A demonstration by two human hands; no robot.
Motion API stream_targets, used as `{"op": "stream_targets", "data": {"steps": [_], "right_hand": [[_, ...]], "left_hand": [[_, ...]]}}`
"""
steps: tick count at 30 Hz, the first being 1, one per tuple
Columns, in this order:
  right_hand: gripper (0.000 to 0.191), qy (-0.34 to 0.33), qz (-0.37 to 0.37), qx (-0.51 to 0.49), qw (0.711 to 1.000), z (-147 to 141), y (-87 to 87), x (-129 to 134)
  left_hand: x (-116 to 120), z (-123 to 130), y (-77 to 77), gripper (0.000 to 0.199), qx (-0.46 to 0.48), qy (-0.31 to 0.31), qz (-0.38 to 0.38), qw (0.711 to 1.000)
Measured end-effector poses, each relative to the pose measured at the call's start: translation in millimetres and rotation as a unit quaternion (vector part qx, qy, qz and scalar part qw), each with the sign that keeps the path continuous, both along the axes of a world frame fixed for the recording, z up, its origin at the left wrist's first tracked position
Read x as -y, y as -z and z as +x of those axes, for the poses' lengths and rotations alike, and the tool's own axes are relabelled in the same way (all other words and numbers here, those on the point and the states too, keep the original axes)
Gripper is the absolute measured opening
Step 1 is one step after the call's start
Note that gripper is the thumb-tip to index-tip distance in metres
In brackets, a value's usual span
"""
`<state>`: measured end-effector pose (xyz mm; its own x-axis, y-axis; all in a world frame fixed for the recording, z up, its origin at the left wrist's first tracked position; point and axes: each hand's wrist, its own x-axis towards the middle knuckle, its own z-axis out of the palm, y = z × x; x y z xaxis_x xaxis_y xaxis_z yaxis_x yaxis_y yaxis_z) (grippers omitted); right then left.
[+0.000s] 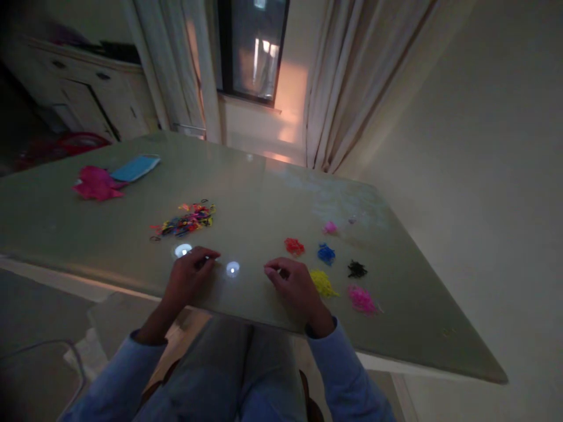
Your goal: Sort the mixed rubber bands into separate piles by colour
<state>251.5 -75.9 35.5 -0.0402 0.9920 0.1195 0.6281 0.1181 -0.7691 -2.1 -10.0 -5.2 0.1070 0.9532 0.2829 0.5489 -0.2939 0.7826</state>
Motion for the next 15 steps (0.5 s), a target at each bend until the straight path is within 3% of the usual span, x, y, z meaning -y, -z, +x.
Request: {"op": "stream_targets", "data": {"steps": [4,9,12,15], "right_hand": [[0.019,-0.020,0.028,0.061,0.998,-26.9,19.6,-6.2],[0.023,-0.028,0.067,0.096,0.993,-28.5,32.1,-5.3],[0.023,-0.034,0.073,0.080,0.994,-25.1,34.7,-2.7],[0.023,-0.043,0.077,0.077,0.993,-24.1,36.0,-1.9]], "left_hand": [[-3.7,-2.1,2.3,0.024,0.008,0.024,-0.001,1.000],[-18.1,-19.3,-5.3,0.026,0.005,0.045,-0.039,0.998],[-30.2,-41.3,-15.3,0.032,-0.083,0.001,-0.013,0.996],[-42.9,-65.9,-24.2,0.033,-0.204,-0.060,0.009,0.977]]}}
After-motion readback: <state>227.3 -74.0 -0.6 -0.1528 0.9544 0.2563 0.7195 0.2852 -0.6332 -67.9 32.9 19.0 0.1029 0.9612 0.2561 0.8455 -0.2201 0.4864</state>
